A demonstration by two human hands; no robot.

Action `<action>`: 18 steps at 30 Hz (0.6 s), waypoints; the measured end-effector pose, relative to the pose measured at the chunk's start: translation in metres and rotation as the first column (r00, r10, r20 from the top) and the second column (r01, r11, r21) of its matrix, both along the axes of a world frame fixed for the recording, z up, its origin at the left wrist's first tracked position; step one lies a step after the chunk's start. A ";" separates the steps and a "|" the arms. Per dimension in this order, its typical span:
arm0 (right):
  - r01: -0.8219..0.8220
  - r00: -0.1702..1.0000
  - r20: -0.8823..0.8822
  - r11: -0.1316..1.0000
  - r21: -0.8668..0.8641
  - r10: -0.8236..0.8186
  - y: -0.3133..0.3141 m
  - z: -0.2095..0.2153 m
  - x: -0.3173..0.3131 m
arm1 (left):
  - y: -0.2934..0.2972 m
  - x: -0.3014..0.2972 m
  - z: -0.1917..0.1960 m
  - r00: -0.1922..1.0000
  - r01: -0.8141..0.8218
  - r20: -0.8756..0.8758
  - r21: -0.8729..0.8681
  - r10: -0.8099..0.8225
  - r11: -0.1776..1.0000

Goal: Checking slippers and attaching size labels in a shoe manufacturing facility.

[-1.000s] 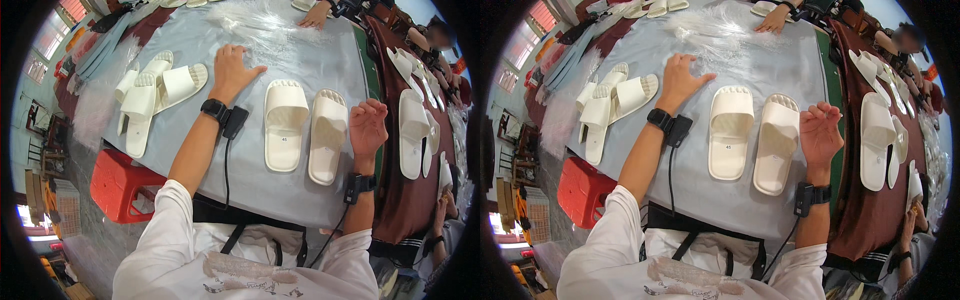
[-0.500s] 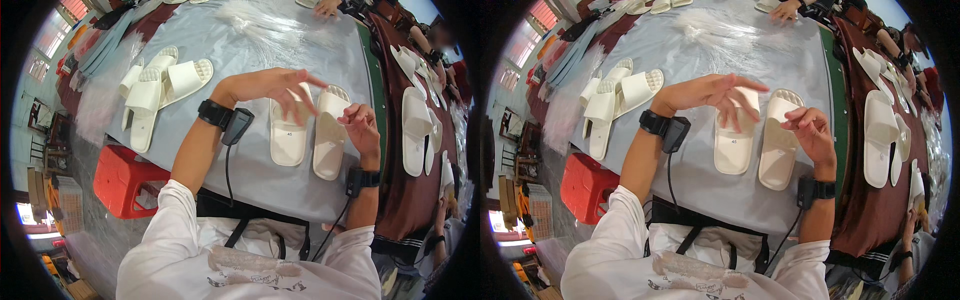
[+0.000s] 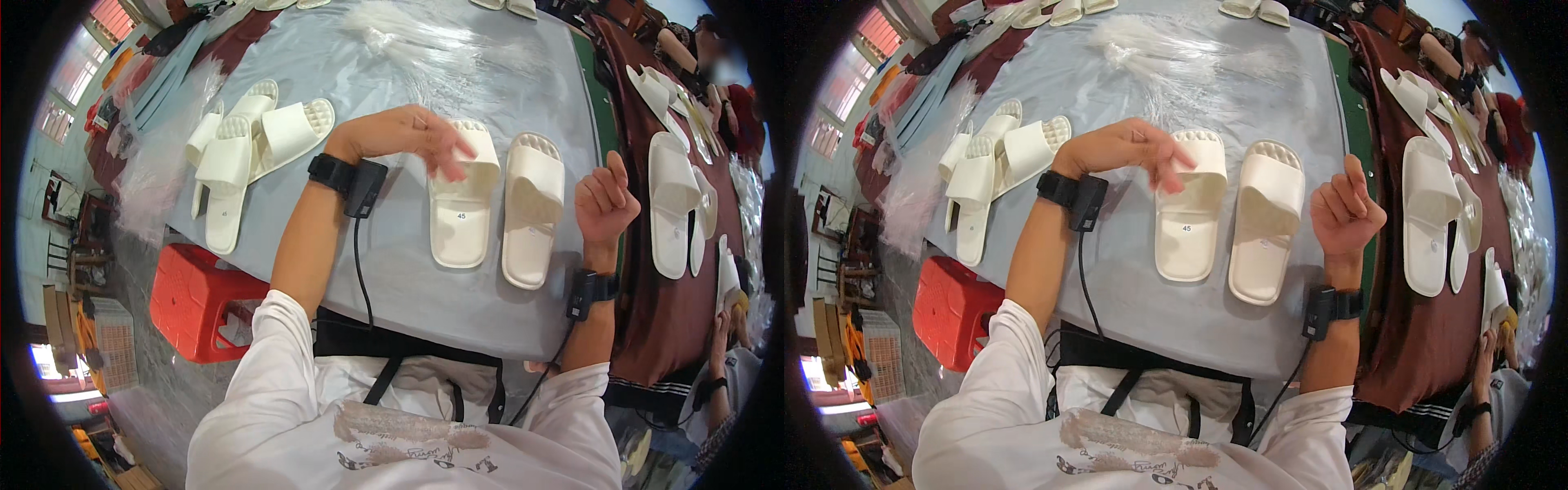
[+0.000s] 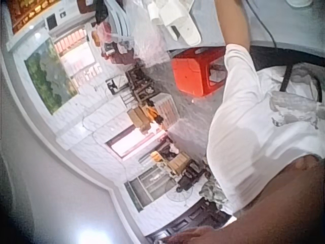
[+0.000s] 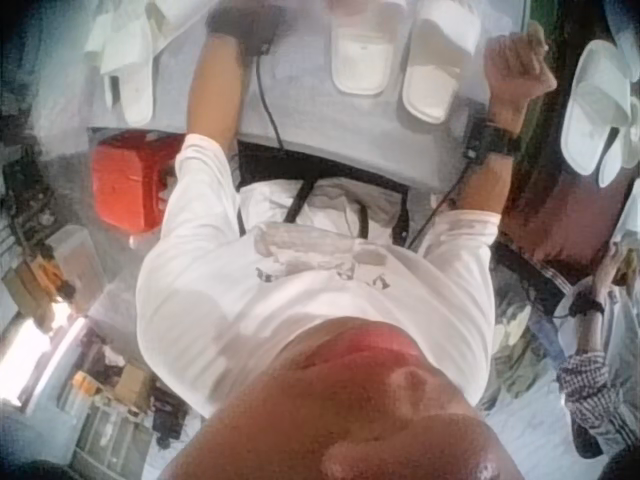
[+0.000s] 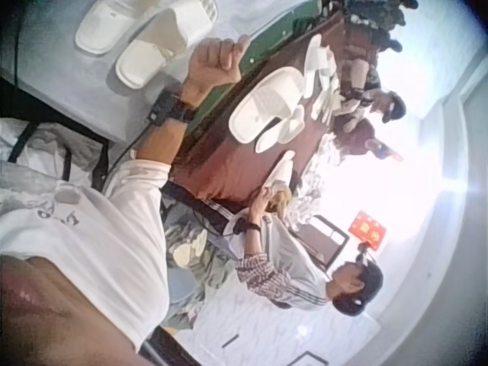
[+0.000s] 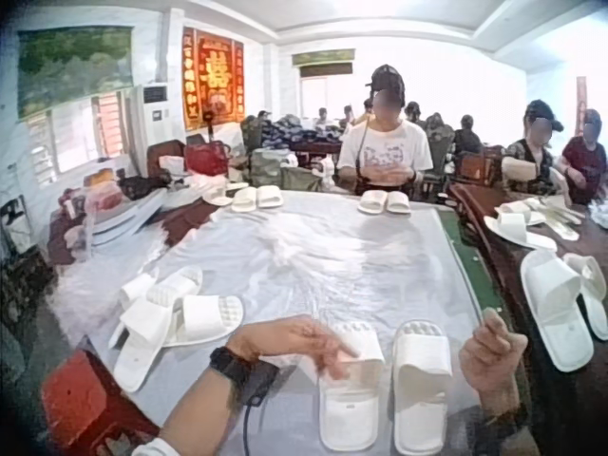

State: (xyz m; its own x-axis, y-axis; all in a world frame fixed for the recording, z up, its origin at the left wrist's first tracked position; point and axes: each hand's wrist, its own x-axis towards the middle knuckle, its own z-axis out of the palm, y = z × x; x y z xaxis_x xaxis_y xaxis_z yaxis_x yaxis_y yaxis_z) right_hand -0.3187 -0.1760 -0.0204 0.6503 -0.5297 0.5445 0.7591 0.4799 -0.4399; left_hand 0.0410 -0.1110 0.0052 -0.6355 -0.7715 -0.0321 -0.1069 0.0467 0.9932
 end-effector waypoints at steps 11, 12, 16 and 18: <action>0.115 0.975 0.117 0.884 0.453 -0.187 -0.003 -0.005 -0.003 | -0.010 0.018 -0.026 0.935 -0.093 -0.352 -0.120 0.046 0.988; 0.158 0.974 0.078 0.881 0.445 -0.214 -0.003 -0.005 -0.002 | -0.012 0.018 -0.029 0.890 -0.135 -0.452 -0.120 0.067 0.984; 0.271 0.963 -0.091 0.903 0.334 -0.255 0.001 -0.008 0.003 | -0.016 0.013 -0.036 0.677 -0.181 -0.726 -0.004 0.122 0.984; 0.325 0.940 -0.205 0.897 0.299 -0.272 0.003 -0.008 0.002 | -0.013 0.005 -0.035 0.599 -0.361 -0.726 0.132 0.337 0.923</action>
State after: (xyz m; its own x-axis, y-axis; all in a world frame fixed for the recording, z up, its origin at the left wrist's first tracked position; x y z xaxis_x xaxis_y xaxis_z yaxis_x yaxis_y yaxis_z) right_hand -0.3167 -0.1732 -0.0282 0.4951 -0.8416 0.2156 0.8246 0.3770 -0.4219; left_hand 0.0463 -0.1239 -0.0300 -0.1255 -0.9327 0.3382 0.6291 0.1888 0.7541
